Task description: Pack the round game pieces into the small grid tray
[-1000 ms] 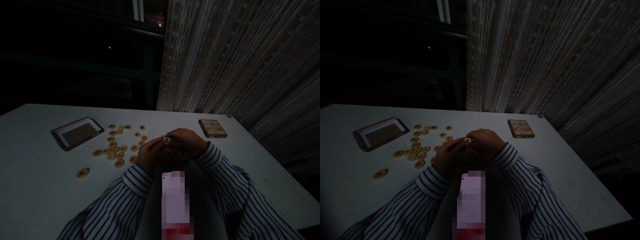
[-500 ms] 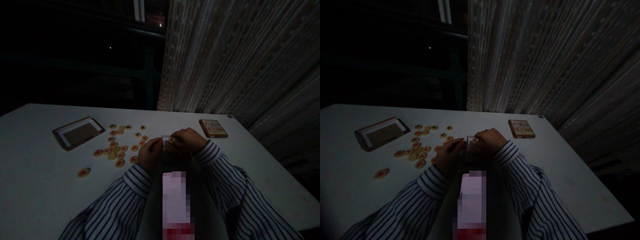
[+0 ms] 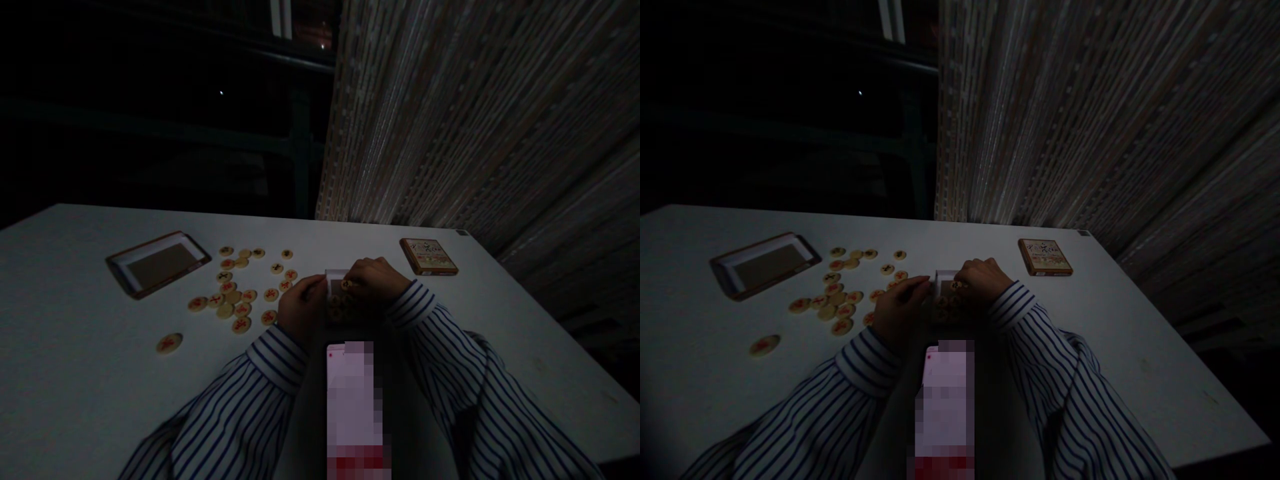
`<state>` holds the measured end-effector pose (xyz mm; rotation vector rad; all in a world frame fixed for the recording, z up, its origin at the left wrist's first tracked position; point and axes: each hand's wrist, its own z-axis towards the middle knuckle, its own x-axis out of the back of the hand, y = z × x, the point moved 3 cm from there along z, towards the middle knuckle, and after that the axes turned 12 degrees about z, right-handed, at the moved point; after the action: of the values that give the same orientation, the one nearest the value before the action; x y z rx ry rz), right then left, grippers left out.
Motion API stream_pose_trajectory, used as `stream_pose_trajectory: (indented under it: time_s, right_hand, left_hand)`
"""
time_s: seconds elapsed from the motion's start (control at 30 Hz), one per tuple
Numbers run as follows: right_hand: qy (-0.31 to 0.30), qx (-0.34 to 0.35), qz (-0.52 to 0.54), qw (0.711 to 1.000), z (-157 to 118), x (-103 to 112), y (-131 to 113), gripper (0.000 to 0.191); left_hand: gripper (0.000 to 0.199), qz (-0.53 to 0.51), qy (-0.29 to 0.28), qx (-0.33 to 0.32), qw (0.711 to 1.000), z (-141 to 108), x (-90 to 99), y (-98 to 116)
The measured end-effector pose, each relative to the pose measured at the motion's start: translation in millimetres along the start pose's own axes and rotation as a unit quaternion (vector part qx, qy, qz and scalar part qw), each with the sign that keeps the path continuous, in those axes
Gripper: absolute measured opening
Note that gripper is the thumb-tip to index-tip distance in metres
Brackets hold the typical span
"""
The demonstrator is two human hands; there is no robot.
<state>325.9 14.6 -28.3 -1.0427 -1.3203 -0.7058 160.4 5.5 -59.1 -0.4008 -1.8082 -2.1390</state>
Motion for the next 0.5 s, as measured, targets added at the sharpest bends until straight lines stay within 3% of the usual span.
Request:
stream_pose_trajectory:
  time_s: [0.13,0.5]
  right_hand:
    - [-0.011,0.003,0.007,1.000,0.3,-2.5,0.7,0.027]
    - [-0.029,-0.014,0.006,0.999,-0.1,-1.7,-0.4,0.029]
  left_hand:
    - [0.020,-0.020,-0.011,0.021,1.000,0.1,-0.2,0.9]
    - [0.022,-0.010,-0.013,-0.002,1.000,1.3,-2.7,-5.5]
